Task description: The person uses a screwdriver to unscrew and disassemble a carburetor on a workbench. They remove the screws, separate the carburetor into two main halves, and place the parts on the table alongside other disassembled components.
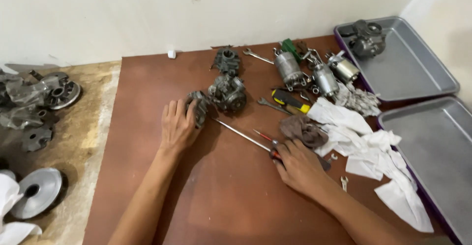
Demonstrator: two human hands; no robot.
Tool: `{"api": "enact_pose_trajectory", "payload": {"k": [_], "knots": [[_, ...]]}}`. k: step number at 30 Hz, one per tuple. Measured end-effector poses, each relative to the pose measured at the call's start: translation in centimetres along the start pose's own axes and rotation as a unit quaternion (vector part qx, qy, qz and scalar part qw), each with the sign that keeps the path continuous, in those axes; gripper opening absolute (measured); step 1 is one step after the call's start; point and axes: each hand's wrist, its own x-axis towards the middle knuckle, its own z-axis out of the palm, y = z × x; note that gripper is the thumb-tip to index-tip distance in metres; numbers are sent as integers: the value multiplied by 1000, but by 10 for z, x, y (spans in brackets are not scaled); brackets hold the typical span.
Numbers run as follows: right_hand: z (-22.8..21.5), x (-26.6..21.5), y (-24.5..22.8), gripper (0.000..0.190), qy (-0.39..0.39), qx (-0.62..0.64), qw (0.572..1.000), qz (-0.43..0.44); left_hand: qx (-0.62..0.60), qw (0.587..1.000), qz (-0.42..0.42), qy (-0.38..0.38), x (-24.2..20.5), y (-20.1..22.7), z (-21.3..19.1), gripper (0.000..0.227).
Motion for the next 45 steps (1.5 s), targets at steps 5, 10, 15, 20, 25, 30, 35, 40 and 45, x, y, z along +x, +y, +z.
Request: {"api": "enact_pose_trajectory", "payload": {"k": [5,10,15,20,25,30,35,40,45], "knots": [[1,-6,2,34,44,73,995,46,-19,994,-71,-80,-7,0,-1,46],[-29,-6,-7,33,15,181,978,99,-68,987,-124,-72,-12,3,-1,54],[-22,-15,-4,42,-62,310,922,225,-75,984,-154,-43,-24,-1,3,59],[-10,-18,4,52,-97,359,906,201,-79,977,-179,-89,-20,0,-7,84],[-15,-9,0,56,-121,405,882,210,-120,957,-218,-150,-6,0,-26,121],[-11,-9,-2,55,-154,462,846,215,-140,898,-300,-289,4,-10,-36,103],[-5,-9,1,53,-141,474,851,178,-186,869,-354,-291,14,-7,-42,90],[-6,-7,-1,54,-190,554,779,226,-165,871,-369,-279,16,0,-49,78],[-1,-11,7,48,-151,543,805,186,-165,896,-343,-230,5,8,-52,86]]}}
